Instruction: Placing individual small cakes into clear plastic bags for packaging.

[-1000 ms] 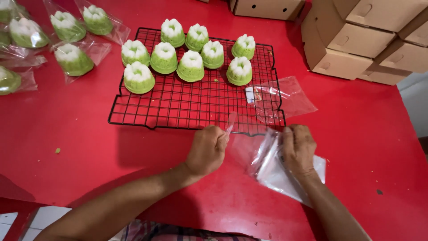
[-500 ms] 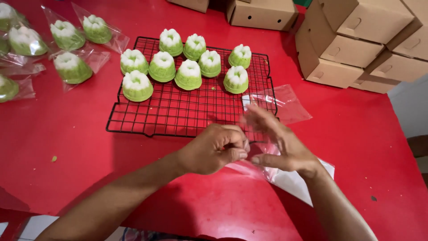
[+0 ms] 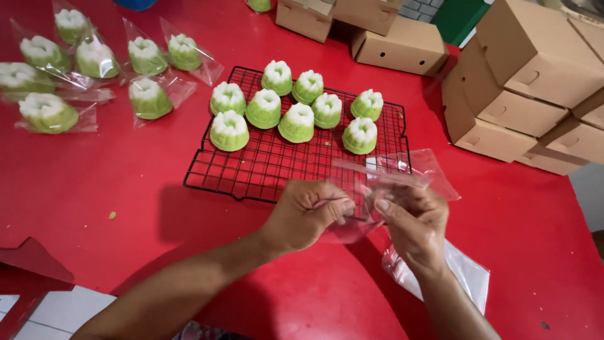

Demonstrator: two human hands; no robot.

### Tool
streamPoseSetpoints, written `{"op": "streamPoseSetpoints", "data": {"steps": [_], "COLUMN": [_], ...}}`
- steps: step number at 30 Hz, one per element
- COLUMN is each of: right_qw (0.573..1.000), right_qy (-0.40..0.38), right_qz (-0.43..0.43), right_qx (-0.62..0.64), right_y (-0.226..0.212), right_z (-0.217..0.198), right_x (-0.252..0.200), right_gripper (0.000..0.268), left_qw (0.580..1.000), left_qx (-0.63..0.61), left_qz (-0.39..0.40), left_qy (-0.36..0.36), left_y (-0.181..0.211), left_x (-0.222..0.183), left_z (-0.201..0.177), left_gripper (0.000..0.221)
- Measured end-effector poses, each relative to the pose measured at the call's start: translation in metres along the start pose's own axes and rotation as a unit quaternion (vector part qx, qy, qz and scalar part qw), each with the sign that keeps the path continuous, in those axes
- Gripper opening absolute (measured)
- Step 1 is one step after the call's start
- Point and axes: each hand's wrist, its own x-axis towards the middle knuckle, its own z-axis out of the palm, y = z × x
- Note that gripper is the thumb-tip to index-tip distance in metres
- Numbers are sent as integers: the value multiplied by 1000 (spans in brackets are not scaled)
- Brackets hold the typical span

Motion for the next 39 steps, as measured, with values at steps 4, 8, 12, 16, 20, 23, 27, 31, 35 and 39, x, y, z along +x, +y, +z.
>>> {"op": "streamPoseSetpoints", "data": {"steps": [4, 8, 12, 16, 20, 23, 27, 31, 35, 39], "right_qw": [971, 866, 764, 728, 681, 677, 693, 700, 723, 831], "right_qy": [1, -22, -116, -193, -237, -236, -238, -263, -285, -161], "right_qz": [-61, -282, -444, -379, -384, -387, -369, -355, -337, -200], "right_qx": [-233, -412, -454, -538, -576, -579, -572, -561, -531, -493], "right_y": [-39, -60, -71, -78, -72, -66, -65, -65, -59, -59], "right_z": [5, 6, 6, 24, 22, 18, 28, 34, 34, 35], "right_x": [0, -5, -4, -12, -8, -5, -1, 1, 4, -5], "right_gripper": [54, 41, 27, 27, 23, 30, 28, 18, 10, 4], "left_qw": [971, 943, 913, 842, 838, 851, 828, 805, 781, 824], "left_qx": [167, 230, 275, 387, 392, 369, 402, 426, 475, 534], "left_qz": [172, 237, 299, 377, 378, 372, 390, 414, 401, 151], "left_qy": [20, 26, 36, 15, 39, 41, -4, -20, -61, -111], "left_y": [16, 29, 34, 38, 49, 49, 46, 51, 47, 49], "left_x": [3, 3, 5, 4, 4, 3, 2, 3, 3, 9], "left_z": [-1, 2, -1, -8, -4, -6, -11, -15, -22, -40], "left_gripper": [17, 26, 27, 16, 33, 32, 34, 24, 44, 27]}}
